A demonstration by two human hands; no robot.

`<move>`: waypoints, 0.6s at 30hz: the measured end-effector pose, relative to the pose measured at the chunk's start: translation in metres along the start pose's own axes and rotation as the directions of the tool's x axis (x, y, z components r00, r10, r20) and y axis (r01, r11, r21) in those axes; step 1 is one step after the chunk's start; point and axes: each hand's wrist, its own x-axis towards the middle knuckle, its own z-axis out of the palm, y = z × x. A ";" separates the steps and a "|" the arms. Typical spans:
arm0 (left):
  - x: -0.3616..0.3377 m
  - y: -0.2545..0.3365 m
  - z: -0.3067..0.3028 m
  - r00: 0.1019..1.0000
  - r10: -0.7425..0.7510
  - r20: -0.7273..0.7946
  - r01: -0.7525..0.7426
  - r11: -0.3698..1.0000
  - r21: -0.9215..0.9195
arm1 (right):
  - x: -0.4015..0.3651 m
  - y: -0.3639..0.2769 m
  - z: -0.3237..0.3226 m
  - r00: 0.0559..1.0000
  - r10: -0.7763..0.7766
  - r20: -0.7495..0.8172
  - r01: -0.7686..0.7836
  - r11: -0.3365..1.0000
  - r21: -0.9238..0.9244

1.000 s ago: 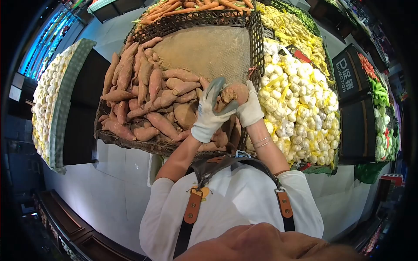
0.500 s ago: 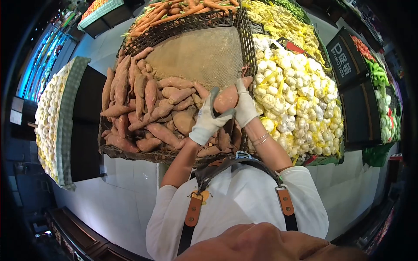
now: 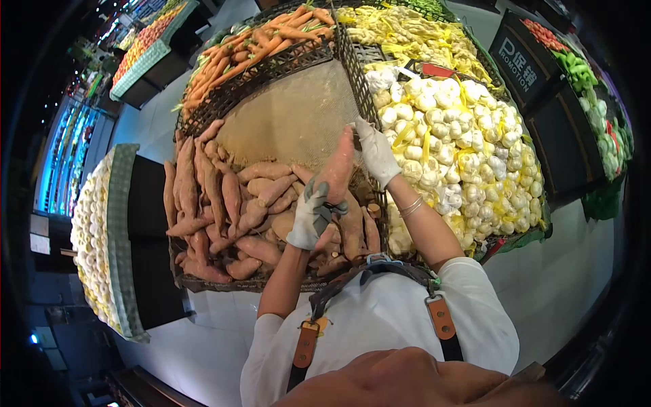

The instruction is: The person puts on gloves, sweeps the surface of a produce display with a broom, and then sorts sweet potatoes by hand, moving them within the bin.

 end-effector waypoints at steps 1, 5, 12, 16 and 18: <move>0.013 -0.004 -0.017 1.000 -0.019 -0.002 0.019 0.999 -0.029 | 0.004 0.012 -0.004 0.995 -0.091 -0.030 0.090 0.995 -0.045; 0.073 0.008 -0.032 0.985 0.016 -0.170 -0.020 1.000 -0.020 | -0.022 -0.007 -0.010 0.973 -0.213 -0.092 0.183 0.947 -0.263; 0.246 0.031 -0.002 0.849 0.055 -0.525 0.095 0.962 0.255 | -0.034 0.018 -0.015 0.875 -0.440 0.201 0.480 0.739 -0.473; 0.331 0.028 0.018 0.862 0.186 -0.472 0.023 0.915 0.402 | -0.027 0.027 -0.025 0.848 -0.439 0.298 0.530 0.731 -0.430; 0.351 0.027 0.026 0.871 0.337 -0.358 0.057 0.654 0.754 | -0.028 0.023 -0.024 0.844 -0.448 0.296 0.536 0.725 -0.432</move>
